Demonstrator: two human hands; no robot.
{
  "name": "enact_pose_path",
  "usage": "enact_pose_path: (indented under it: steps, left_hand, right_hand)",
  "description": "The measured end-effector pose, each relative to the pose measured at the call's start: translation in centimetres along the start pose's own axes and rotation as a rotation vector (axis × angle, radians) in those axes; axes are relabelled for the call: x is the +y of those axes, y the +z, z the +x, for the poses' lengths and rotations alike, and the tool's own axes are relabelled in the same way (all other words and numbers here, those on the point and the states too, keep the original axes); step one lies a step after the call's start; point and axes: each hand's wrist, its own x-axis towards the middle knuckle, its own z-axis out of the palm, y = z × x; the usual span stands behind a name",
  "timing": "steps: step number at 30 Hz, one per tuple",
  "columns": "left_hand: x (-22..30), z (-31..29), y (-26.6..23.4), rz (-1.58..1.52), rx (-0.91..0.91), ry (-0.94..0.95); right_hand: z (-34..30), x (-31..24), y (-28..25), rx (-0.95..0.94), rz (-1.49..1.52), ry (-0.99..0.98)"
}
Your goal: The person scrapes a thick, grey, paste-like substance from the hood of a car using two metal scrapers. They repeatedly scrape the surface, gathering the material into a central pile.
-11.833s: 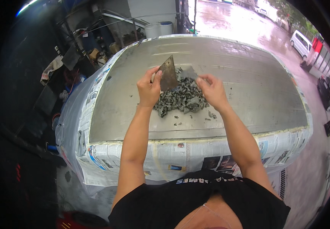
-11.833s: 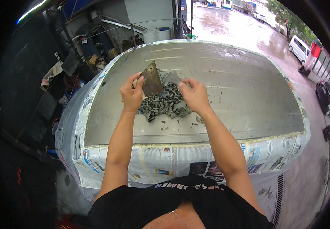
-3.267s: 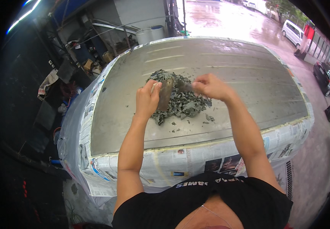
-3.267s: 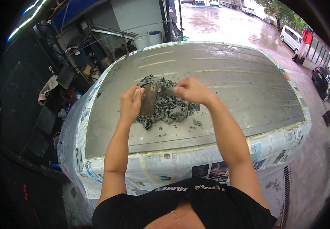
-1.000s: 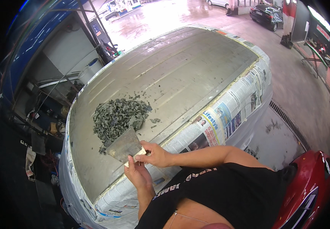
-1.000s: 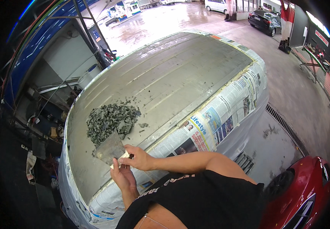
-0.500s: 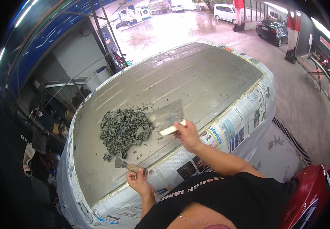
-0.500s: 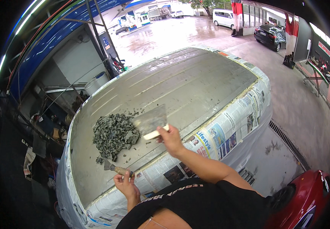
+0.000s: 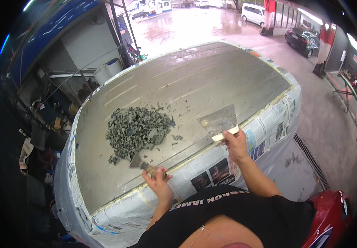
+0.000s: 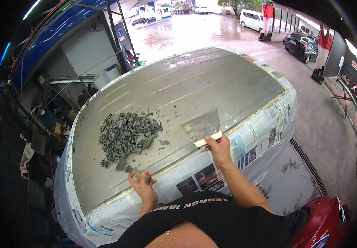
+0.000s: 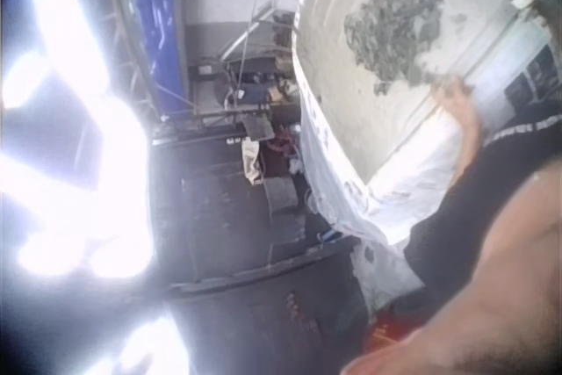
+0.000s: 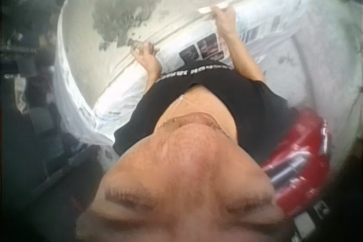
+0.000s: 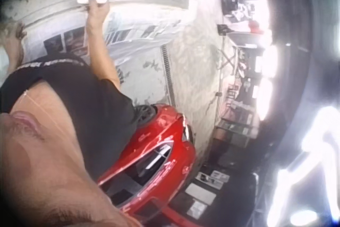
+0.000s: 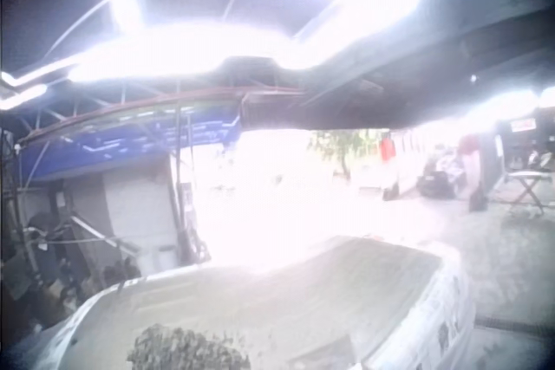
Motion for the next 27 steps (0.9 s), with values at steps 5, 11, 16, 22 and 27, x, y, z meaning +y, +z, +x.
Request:
enact_pose_path:
  steps: [5, 11, 16, 22, 27]
  left_hand:
    - [-3.5, 1.1, 0.4, 0.423, -0.277, 0.243]
    - [-7.4, -0.4, 4.6, 0.44, -0.303, 0.205]
    - [-7.6, -0.9, 8.2, 0.804, -0.37, 0.332]
    - [-8.3, -0.7, 9.1, 1.058, -0.308, 0.312]
    - [-8.7, -1.2, 9.8, 1.156, -0.224, 0.404]
  right_hand:
    - [-0.4, -0.6, -0.9, 0.026, 0.236, 0.017]
    - [-2.3, 0.6, -2.4, 0.168, 0.346, 0.058]
    - [-1.0, 0.7, -7.1, 0.219, 0.185, 0.05]
    - [8.7, -2.6, -15.6, 0.331, -0.204, -0.03]
    - [21.9, -5.8, -25.8, 0.417, -0.683, -0.022]
